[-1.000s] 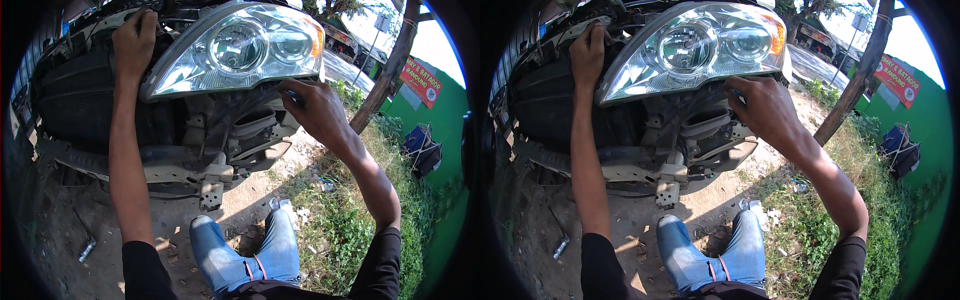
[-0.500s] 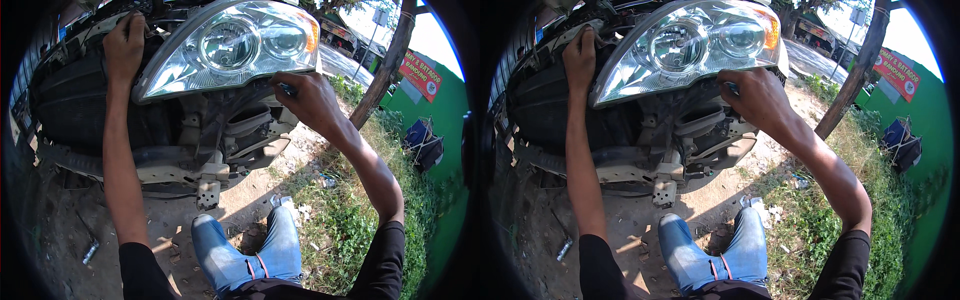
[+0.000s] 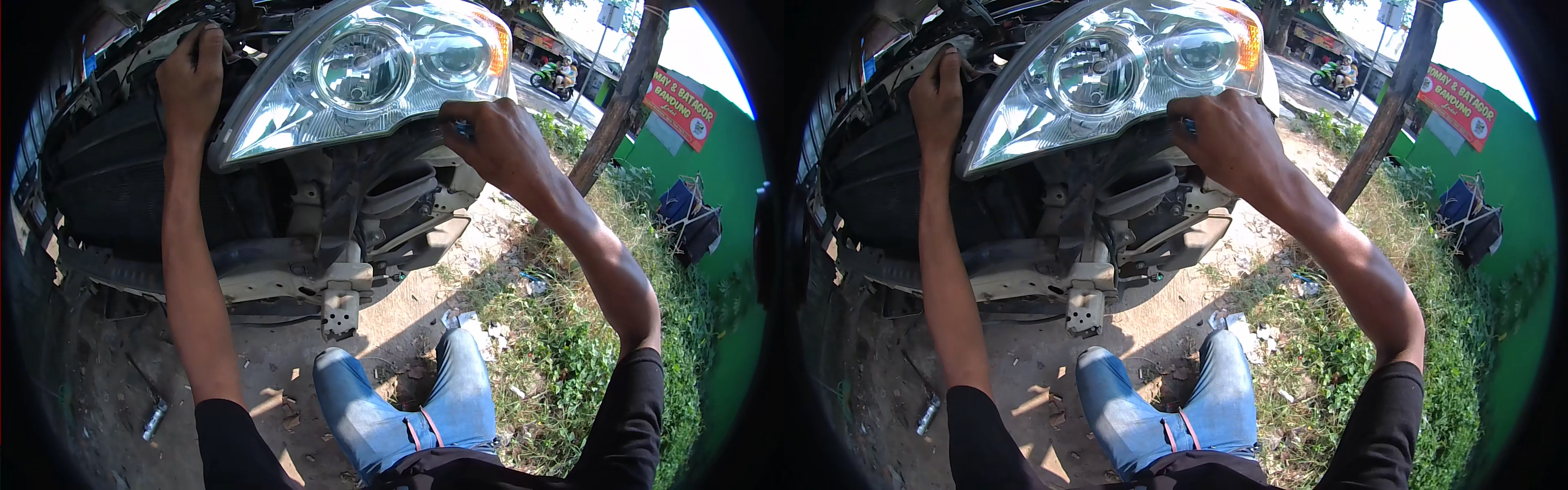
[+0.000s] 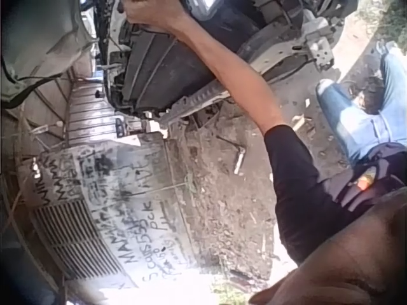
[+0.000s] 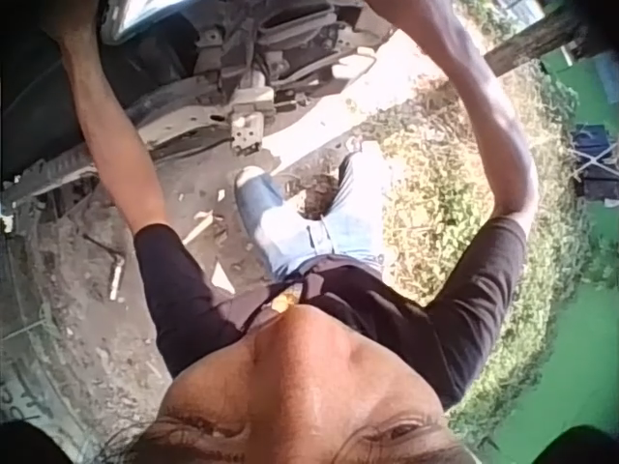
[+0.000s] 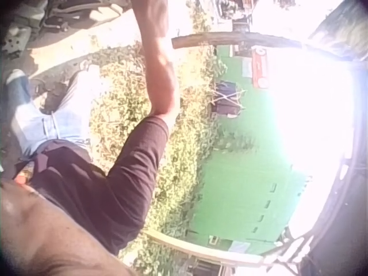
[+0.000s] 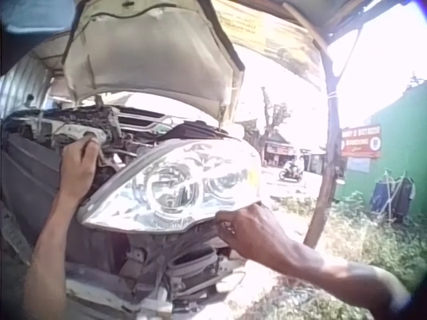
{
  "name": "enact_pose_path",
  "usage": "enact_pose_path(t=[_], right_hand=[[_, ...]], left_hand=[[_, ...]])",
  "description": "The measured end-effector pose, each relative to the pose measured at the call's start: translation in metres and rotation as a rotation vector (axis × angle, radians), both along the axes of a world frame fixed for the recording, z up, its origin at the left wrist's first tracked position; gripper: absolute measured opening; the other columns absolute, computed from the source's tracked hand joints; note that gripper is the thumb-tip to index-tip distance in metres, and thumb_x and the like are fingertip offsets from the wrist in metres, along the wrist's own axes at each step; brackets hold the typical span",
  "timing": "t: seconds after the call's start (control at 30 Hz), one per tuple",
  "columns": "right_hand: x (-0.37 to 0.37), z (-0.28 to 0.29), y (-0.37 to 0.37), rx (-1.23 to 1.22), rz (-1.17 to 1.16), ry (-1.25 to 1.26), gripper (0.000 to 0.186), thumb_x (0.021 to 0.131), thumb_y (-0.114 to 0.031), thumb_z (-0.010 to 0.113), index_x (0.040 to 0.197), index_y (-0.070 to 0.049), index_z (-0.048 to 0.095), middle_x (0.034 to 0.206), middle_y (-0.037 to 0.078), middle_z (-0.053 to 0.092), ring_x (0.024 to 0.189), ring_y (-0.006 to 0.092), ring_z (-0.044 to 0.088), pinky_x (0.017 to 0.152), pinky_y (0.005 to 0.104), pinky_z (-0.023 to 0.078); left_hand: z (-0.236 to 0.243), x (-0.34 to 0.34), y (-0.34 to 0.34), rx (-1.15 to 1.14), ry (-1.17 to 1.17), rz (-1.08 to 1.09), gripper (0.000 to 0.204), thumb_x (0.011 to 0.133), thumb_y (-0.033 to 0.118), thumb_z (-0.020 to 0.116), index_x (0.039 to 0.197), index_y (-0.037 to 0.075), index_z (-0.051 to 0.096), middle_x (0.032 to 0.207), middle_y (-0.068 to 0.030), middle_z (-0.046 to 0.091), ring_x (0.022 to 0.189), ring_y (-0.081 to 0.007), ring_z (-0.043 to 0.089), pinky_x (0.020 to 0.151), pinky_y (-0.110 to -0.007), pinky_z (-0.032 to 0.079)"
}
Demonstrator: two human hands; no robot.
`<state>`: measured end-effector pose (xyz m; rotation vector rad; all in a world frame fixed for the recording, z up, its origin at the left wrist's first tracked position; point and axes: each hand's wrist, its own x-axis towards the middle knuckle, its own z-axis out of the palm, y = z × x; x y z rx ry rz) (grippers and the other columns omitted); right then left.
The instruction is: The recorder is using a small tool to adjust or repair a headlight assembly on a car.
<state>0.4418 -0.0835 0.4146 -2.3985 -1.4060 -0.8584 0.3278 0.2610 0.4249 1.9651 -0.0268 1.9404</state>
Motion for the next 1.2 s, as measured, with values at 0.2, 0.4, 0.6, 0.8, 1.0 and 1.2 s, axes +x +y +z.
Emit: enact_pose_path(t=[0.2, 0.4, 0.6, 0.8, 1.0, 1.2], right_hand=[[-0.03, -0.011, 0.004, -0.086, -0.076, -0.092, 0.015, 0.092, -0.013, 0.064, 0.101, -0.01, 0.075, 0.072, 0.015, 0.071, 0.065, 0.0306, 0.071, 0.063, 0.0431, 0.058], [-0.023, -0.003, -0.001, -0.102, -0.023, -0.142, 0.012, 0.091, -0.012, 0.064, 0.096, -0.01, 0.075, 0.075, 0.014, 0.072, 0.065, 0.0306, 0.071, 0.063, 0.0446, 0.058], [-0.011, -0.005, 0.014, -0.064, 0.058, -0.141, 0.012, 0.09, -0.012, 0.064, 0.095, -0.01, 0.075, 0.076, 0.015, 0.071, 0.065, 0.0315, 0.071, 0.063, 0.0449, 0.057], [-0.015, 0.0, 0.016, -0.142, -0.03, -0.234, 0.011, 0.088, -0.013, 0.065, 0.091, -0.009, 0.075, 0.074, 0.016, 0.071, 0.067, 0.0322, 0.072, 0.064, 0.0449, 0.058], [-0.025, 0.002, 0.012, -0.238, -0.13, -0.192, 0.011, 0.088, -0.01, 0.063, 0.092, -0.008, 0.074, 0.075, 0.016, 0.071, 0.071, 0.0308, 0.073, 0.066, 0.0444, 0.059], [-0.013, -0.001, 0.018, -0.238, -0.086, -0.261, 0.013, 0.087, -0.009, 0.063, 0.094, -0.008, 0.073, 0.077, 0.017, 0.071, 0.075, 0.0338, 0.074, 0.068, 0.0438, 0.059]], left_hand=[[-0.005, -0.001, -0.003, 0.027, -0.027, 0.004, 0.036, 0.1, 0.032, 0.056, 0.093, -0.001, 0.069, 0.066, -0.0061, 0.059, 0.061, -0.0113, 0.052, 0.063, -0.031, 0.044], [-0.004, 0.0, 0.001, -0.007, 0.011, -0.036, 0.035, 0.1, 0.031, 0.056, 0.089, 0.0, 0.068, 0.067, -0.0058, 0.061, 0.062, -0.0115, 0.054, 0.064, -0.03, 0.045], [-0.003, -0.002, -0.001, 0.01, -0.03, -0.043, 0.036, 0.1, 0.032, 0.056, 0.091, 0.0, 0.069, 0.067, -0.005, 0.062, 0.063, -0.0112, 0.055, 0.064, -0.031, 0.046], [0.001, 0.0, 0.0, 0.028, -0.011, -0.002, 0.038, 0.101, 0.033, 0.055, 0.09, 0.0, 0.07, 0.065, -0.0032, 0.06, 0.062, -0.0098, 0.052, 0.063, -0.03, 0.043], [-0.001, -0.004, 0.001, 0.005, 0.042, -0.008, 0.038, 0.102, 0.029, 0.054, 0.096, -0.005, 0.069, 0.072, -0.0039, 0.063, 0.069, -0.0075, 0.051, 0.066, -0.027, 0.044], [-0.004, -0.001, -0.007, -0.002, 0.018, -0.007, 0.036, 0.101, 0.031, 0.054, 0.091, 0.0, 0.068, 0.072, -0.0054, 0.065, 0.068, -0.0116, 0.059, 0.069, -0.03, 0.047]])
